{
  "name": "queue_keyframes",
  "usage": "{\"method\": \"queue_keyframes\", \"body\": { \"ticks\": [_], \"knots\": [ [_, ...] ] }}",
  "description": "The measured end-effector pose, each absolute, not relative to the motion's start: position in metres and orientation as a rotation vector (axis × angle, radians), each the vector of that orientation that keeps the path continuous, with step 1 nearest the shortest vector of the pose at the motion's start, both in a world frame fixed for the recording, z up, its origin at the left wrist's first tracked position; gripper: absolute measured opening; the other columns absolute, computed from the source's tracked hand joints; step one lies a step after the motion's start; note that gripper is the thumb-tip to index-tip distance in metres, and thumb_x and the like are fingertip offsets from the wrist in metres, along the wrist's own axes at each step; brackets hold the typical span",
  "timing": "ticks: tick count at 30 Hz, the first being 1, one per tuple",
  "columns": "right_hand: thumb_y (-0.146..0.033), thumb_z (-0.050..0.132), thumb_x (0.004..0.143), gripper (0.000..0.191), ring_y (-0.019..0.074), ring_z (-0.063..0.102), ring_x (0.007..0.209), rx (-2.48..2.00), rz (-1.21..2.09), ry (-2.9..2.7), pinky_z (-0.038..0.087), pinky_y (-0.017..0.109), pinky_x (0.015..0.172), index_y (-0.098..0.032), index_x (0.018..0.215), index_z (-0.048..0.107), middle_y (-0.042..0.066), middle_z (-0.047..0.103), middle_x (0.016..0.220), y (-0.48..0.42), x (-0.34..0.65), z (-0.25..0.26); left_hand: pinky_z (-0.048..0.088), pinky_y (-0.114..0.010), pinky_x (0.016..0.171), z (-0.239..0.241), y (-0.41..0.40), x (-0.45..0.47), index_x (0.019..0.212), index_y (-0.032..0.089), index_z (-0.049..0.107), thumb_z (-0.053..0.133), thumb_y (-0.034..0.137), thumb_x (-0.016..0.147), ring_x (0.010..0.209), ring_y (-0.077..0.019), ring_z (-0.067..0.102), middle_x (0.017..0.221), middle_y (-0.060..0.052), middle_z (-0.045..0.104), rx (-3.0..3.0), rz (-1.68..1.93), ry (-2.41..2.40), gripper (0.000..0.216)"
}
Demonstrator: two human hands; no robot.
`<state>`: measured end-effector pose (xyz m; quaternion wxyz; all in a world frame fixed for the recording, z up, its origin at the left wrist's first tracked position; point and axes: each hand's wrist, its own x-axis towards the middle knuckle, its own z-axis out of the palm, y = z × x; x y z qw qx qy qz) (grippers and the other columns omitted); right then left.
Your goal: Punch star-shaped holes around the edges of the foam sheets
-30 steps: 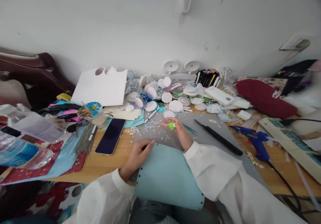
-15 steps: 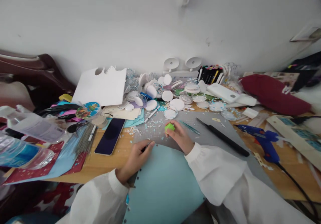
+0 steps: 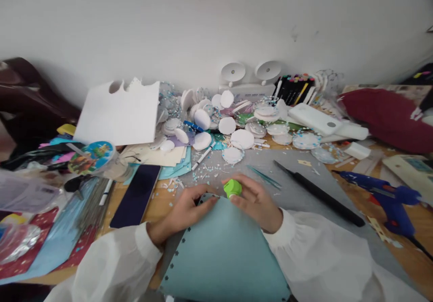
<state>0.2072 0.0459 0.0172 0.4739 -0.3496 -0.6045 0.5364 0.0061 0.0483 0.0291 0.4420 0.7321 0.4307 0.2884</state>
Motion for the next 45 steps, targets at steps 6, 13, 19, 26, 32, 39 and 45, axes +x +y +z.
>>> {"method": "queue_keyframes", "body": {
  "ticks": [6,13,19,26,32,39,45],
  "knots": [
    [-0.043,0.066,0.078,0.035,0.0174,0.060,0.086,-0.979,1.373,-1.561,0.049,0.030,0.079,-0.024,0.105,0.057,0.004,0.062,0.092,0.042,0.206,0.019,0.048,-0.024,0.073,0.025,0.045,-0.005,0.088,0.017,0.065,0.055,0.026,0.085,0.078,-0.0150,0.063,0.086,-0.003,0.069,1.727,0.760,1.069,0.015],
    [-0.038,0.066,0.080,0.033,0.0165,0.060,0.086,-1.036,1.332,-1.641,0.048,0.029,0.079,-0.026,0.108,0.055,0.003,0.062,0.091,0.043,0.204,0.017,0.048,-0.022,0.073,0.027,0.050,-0.009,0.095,0.020,0.065,0.061,0.017,0.075,0.081,-0.0146,0.062,0.090,0.000,0.069,1.714,0.707,1.034,0.020],
    [-0.037,0.066,0.080,0.032,0.0176,0.059,0.081,-1.113,1.229,-1.707,0.049,0.030,0.074,-0.025,0.107,0.056,0.003,0.061,0.088,0.046,0.205,0.017,0.046,-0.021,0.067,0.026,0.051,-0.009,0.095,0.020,0.064,0.063,0.019,0.075,0.074,-0.0130,0.060,0.087,0.001,0.066,1.743,0.723,1.041,0.020],
    [-0.038,0.064,0.081,0.031,0.0179,0.058,0.079,-1.139,1.214,-1.740,0.048,0.030,0.070,-0.026,0.109,0.056,0.003,0.060,0.086,0.044,0.208,0.013,0.048,-0.022,0.073,0.028,0.049,-0.011,0.094,0.020,0.063,0.061,0.019,0.077,0.080,-0.0141,0.062,0.090,-0.001,0.067,1.789,0.748,0.999,0.018],
    [-0.044,0.061,0.082,0.031,0.0185,0.059,0.080,-1.123,1.276,-1.681,0.049,0.030,0.070,-0.025,0.107,0.056,0.004,0.061,0.087,0.045,0.208,0.015,0.049,-0.024,0.076,0.029,0.050,-0.012,0.094,0.019,0.063,0.061,0.019,0.076,0.081,-0.0149,0.063,0.090,-0.002,0.068,1.806,0.773,0.974,0.018],
    [-0.039,0.063,0.081,0.030,0.0172,0.059,0.078,-1.070,1.244,-1.772,0.048,0.029,0.070,-0.024,0.106,0.055,0.003,0.062,0.085,0.045,0.206,0.014,0.049,-0.023,0.075,0.027,0.048,-0.011,0.094,0.018,0.063,0.062,0.018,0.076,0.080,-0.0143,0.063,0.090,-0.002,0.068,1.810,0.799,0.983,0.017],
    [-0.038,0.060,0.084,0.028,0.0179,0.060,0.080,-1.056,1.211,-1.771,0.049,0.030,0.071,-0.024,0.108,0.055,0.004,0.063,0.089,0.046,0.206,0.014,0.050,-0.024,0.075,0.026,0.047,-0.013,0.092,0.018,0.064,0.062,0.017,0.076,0.080,-0.0149,0.063,0.088,-0.003,0.068,1.836,0.815,0.979,0.016]
  ]
}}
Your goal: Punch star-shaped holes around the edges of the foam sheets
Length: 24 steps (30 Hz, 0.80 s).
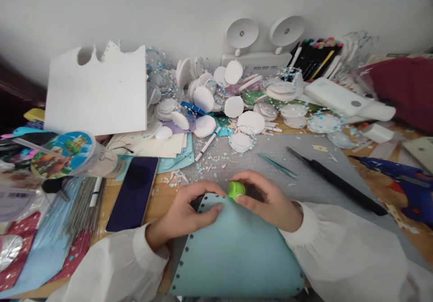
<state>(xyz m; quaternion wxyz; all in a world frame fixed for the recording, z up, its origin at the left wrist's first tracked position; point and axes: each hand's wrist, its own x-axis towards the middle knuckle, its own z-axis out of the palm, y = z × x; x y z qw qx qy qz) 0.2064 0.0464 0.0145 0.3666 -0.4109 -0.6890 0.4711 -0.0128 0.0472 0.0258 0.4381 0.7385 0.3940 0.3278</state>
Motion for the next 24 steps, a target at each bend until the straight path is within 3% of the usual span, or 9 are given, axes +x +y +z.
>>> {"method": "queue_keyframes", "body": {
  "ticks": [5,13,24],
  "knots": [
    [-0.039,0.051,0.089,0.025,0.0186,0.061,0.085,-1.033,1.272,-1.797,0.050,0.031,0.073,-0.025,0.109,0.056,0.005,0.064,0.094,0.045,0.207,0.017,0.050,-0.023,0.073,0.027,0.047,-0.011,0.092,0.018,0.064,0.063,0.019,0.076,0.078,-0.0135,0.063,0.087,-0.002,0.068,1.803,0.812,0.982,0.015],
    [-0.033,0.058,0.085,0.028,0.0174,0.060,0.084,-0.979,1.209,-1.927,0.049,0.029,0.073,-0.024,0.111,0.052,0.004,0.062,0.094,0.043,0.206,0.022,0.050,-0.023,0.075,0.027,0.048,-0.010,0.093,0.018,0.065,0.063,0.017,0.076,0.079,-0.0138,0.064,0.088,-0.002,0.069,1.797,0.820,0.992,0.017],
    [-0.030,0.063,0.080,0.030,0.0165,0.059,0.076,-0.992,1.397,-1.834,0.048,0.027,0.063,-0.025,0.105,0.049,0.002,0.062,0.087,0.044,0.207,0.028,0.051,-0.024,0.078,0.027,0.047,-0.009,0.094,0.018,0.064,0.063,0.015,0.076,0.082,-0.0142,0.064,0.090,-0.003,0.069,1.806,0.806,0.987,0.018]
  ]
}}
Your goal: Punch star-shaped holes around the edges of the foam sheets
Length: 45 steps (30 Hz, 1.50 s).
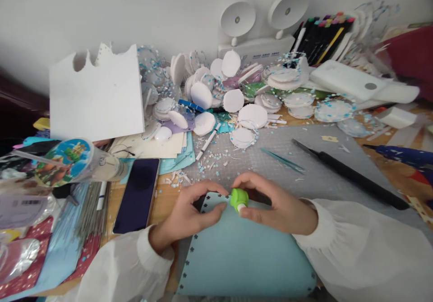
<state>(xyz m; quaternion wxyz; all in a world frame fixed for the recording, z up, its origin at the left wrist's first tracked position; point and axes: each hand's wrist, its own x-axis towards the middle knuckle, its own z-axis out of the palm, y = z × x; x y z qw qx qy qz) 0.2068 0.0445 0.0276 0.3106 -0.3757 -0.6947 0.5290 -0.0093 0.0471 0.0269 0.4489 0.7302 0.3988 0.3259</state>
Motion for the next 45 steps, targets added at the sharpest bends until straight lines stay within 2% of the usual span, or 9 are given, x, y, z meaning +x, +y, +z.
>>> {"method": "queue_keyframes", "body": {
  "ticks": [6,12,19,28,35,41,45],
  "knots": [
    [-0.029,0.064,0.078,0.037,0.0184,0.059,0.091,-1.046,1.465,-1.865,0.048,0.031,0.079,-0.020,0.111,0.050,0.006,0.062,0.101,0.045,0.207,0.029,0.051,-0.023,0.077,0.026,0.048,-0.009,0.096,0.018,0.064,0.063,0.012,0.075,0.083,-0.0136,0.065,0.091,-0.002,0.069,1.803,0.821,0.971,0.022],
    [-0.034,0.065,0.076,0.033,0.0193,0.058,0.085,-1.083,1.404,-1.963,0.047,0.030,0.072,-0.018,0.104,0.056,0.005,0.063,0.094,0.047,0.208,0.033,0.050,-0.021,0.080,0.025,0.046,-0.009,0.097,0.020,0.063,0.064,0.010,0.075,0.084,-0.0119,0.064,0.092,0.000,0.069,1.829,0.825,0.973,0.024],
    [-0.028,0.069,0.073,0.033,0.0183,0.059,0.087,-1.104,1.353,-1.977,0.047,0.029,0.075,-0.019,0.102,0.056,0.003,0.063,0.095,0.046,0.207,0.031,0.050,-0.019,0.078,0.024,0.046,-0.009,0.097,0.021,0.064,0.064,0.009,0.075,0.082,-0.0104,0.065,0.091,0.001,0.069,1.855,0.859,0.965,0.025],
    [-0.033,0.073,0.071,0.033,0.0161,0.057,0.079,-1.063,1.323,-1.953,0.047,0.027,0.072,-0.019,0.096,0.057,0.001,0.062,0.088,0.044,0.206,0.029,0.050,-0.018,0.079,0.026,0.047,-0.009,0.097,0.020,0.063,0.064,0.009,0.076,0.082,-0.0098,0.065,0.091,0.001,0.069,1.887,0.856,0.954,0.024],
    [-0.030,0.073,0.073,0.036,0.0177,0.057,0.087,-1.055,1.292,-1.978,0.045,0.029,0.078,-0.019,0.103,0.056,0.003,0.060,0.095,0.045,0.205,0.022,0.051,-0.018,0.079,0.025,0.045,-0.008,0.098,0.020,0.063,0.063,0.011,0.078,0.084,-0.0098,0.065,0.091,0.000,0.069,1.864,0.863,0.946,0.022],
    [-0.029,0.065,0.080,0.018,0.0174,0.051,0.078,-1.006,1.147,-2.023,0.041,0.030,0.071,-0.018,0.092,0.056,0.003,0.056,0.082,0.041,0.201,0.020,0.050,-0.018,0.078,0.023,0.045,-0.007,0.098,0.019,0.063,0.063,0.010,0.078,0.083,-0.0100,0.065,0.091,0.000,0.069,1.902,0.866,0.933,0.022],
    [-0.024,0.058,0.083,0.013,0.0187,0.049,0.078,-0.974,1.023,-2.036,0.038,0.033,0.071,-0.018,0.093,0.052,0.004,0.053,0.082,0.038,0.199,0.020,0.050,-0.022,0.081,0.028,0.045,-0.008,0.103,0.019,0.061,0.061,0.014,0.079,0.087,-0.0122,0.064,0.096,-0.002,0.068,1.881,0.861,0.929,0.024]
  ]
}}
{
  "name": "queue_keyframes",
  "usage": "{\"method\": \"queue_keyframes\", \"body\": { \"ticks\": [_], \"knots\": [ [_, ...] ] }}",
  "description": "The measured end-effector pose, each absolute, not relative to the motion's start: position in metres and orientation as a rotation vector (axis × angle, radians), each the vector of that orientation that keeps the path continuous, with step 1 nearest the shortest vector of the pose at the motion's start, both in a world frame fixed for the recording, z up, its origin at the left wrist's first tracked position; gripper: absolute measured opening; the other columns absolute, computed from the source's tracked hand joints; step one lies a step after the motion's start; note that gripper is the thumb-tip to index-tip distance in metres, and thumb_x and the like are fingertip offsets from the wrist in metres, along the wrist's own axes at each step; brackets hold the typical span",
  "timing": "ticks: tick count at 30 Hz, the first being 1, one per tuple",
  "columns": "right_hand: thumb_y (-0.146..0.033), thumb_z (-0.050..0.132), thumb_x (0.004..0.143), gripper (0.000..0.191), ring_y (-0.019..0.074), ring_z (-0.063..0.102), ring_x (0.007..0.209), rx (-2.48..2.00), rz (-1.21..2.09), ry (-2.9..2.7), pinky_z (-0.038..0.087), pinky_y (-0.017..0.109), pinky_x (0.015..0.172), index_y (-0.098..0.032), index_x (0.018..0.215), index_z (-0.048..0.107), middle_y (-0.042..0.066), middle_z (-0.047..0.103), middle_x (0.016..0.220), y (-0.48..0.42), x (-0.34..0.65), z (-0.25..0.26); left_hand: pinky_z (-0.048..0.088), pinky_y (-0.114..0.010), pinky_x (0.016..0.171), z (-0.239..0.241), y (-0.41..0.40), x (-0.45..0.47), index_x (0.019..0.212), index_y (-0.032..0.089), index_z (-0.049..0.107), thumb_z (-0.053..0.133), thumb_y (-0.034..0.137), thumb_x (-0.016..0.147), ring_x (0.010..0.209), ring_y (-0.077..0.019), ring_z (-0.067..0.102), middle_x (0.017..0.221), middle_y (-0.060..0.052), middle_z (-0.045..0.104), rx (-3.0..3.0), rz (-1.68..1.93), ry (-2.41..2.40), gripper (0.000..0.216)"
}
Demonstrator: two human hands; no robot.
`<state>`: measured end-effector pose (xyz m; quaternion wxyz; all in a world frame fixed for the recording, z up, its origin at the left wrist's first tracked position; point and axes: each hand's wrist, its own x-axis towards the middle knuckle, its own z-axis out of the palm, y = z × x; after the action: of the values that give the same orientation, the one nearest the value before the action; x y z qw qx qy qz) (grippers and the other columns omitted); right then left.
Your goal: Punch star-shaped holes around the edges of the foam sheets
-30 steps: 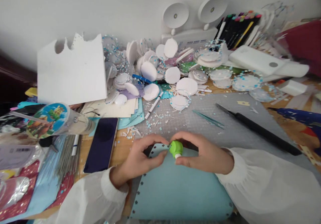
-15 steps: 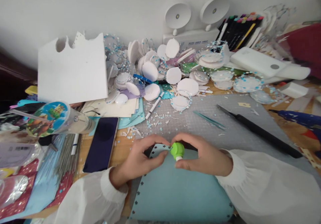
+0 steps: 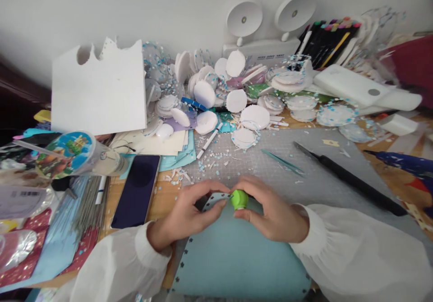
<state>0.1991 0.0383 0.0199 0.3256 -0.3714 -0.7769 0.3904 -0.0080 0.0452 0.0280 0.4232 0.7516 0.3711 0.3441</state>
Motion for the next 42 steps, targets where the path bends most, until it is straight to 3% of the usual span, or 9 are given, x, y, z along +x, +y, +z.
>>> {"method": "queue_keyframes", "body": {
  "ticks": [4,7,10,17,23,36,39,42],
  "knots": [
    [-0.024,0.057,0.083,0.013,0.0198,0.047,0.078,-0.959,0.945,-2.088,0.035,0.035,0.070,-0.018,0.094,0.052,0.004,0.053,0.083,0.037,0.197,0.021,0.050,-0.030,0.078,0.038,0.049,-0.009,0.107,0.018,0.057,0.071,0.031,0.071,0.087,-0.0183,0.060,0.097,-0.005,0.063,1.941,0.730,0.928,0.041],
    [-0.026,0.058,0.083,0.014,0.0198,0.046,0.077,-0.947,0.926,-2.132,0.034,0.035,0.071,-0.018,0.092,0.052,0.004,0.052,0.082,0.037,0.195,0.023,0.047,-0.032,0.076,0.041,0.051,-0.007,0.096,0.017,0.059,0.077,0.049,0.061,0.085,-0.0204,0.056,0.091,-0.005,0.060,2.109,0.607,0.936,0.051],
    [-0.025,0.057,0.082,0.011,0.0198,0.045,0.077,-0.953,0.908,-2.176,0.033,0.036,0.071,-0.018,0.089,0.051,0.003,0.051,0.081,0.035,0.192,0.024,0.043,-0.030,0.069,0.040,0.050,-0.005,0.083,0.016,0.058,0.071,0.056,0.066,0.079,-0.0190,0.051,0.081,-0.004,0.056,2.228,0.508,0.935,0.045],
    [-0.020,0.055,0.079,0.008,0.0183,0.046,0.075,-0.910,0.873,-2.218,0.034,0.036,0.075,-0.018,0.085,0.050,0.002,0.048,0.077,0.034,0.189,0.022,0.037,-0.029,0.065,0.042,0.048,-0.001,0.073,0.017,0.050,0.066,0.043,0.076,0.072,-0.0176,0.046,0.071,-0.002,0.051,2.292,0.511,0.837,0.031],
    [-0.021,0.057,0.080,0.010,0.0173,0.048,0.073,-0.873,0.835,-2.213,0.034,0.042,0.090,-0.019,0.086,0.049,0.000,0.049,0.075,0.036,0.190,0.021,0.036,-0.029,0.063,0.036,0.049,-0.001,0.071,0.017,0.048,0.064,0.040,0.078,0.069,-0.0164,0.045,0.067,0.000,0.048,2.241,0.638,0.776,0.029],
    [-0.029,0.057,0.085,0.013,0.0181,0.052,0.080,-0.904,0.812,-2.253,0.029,0.045,0.098,-0.020,0.094,0.053,0.001,0.055,0.081,0.041,0.196,0.019,0.040,-0.028,0.067,0.027,0.047,-0.001,0.081,0.016,0.055,0.070,0.049,0.073,0.073,-0.0165,0.050,0.075,-0.002,0.054,2.103,0.668,0.891,0.037],
    [-0.033,0.057,0.085,0.017,0.0184,0.052,0.082,-0.890,0.814,-2.257,0.029,0.043,0.098,-0.021,0.096,0.054,0.002,0.057,0.082,0.042,0.198,0.019,0.040,-0.029,0.068,0.028,0.047,-0.002,0.083,0.016,0.055,0.057,0.047,0.083,0.075,-0.0170,0.050,0.077,-0.003,0.054,2.079,0.658,0.854,0.031],
    [-0.036,0.061,0.083,0.021,0.0185,0.052,0.083,-0.885,0.814,-2.261,0.029,0.043,0.097,-0.020,0.096,0.054,0.001,0.057,0.082,0.042,0.199,0.019,0.040,-0.029,0.069,0.028,0.047,-0.003,0.084,0.015,0.056,0.039,0.032,0.094,0.076,-0.0161,0.050,0.079,-0.005,0.056,2.071,0.644,0.871,0.026]
  ]
}}
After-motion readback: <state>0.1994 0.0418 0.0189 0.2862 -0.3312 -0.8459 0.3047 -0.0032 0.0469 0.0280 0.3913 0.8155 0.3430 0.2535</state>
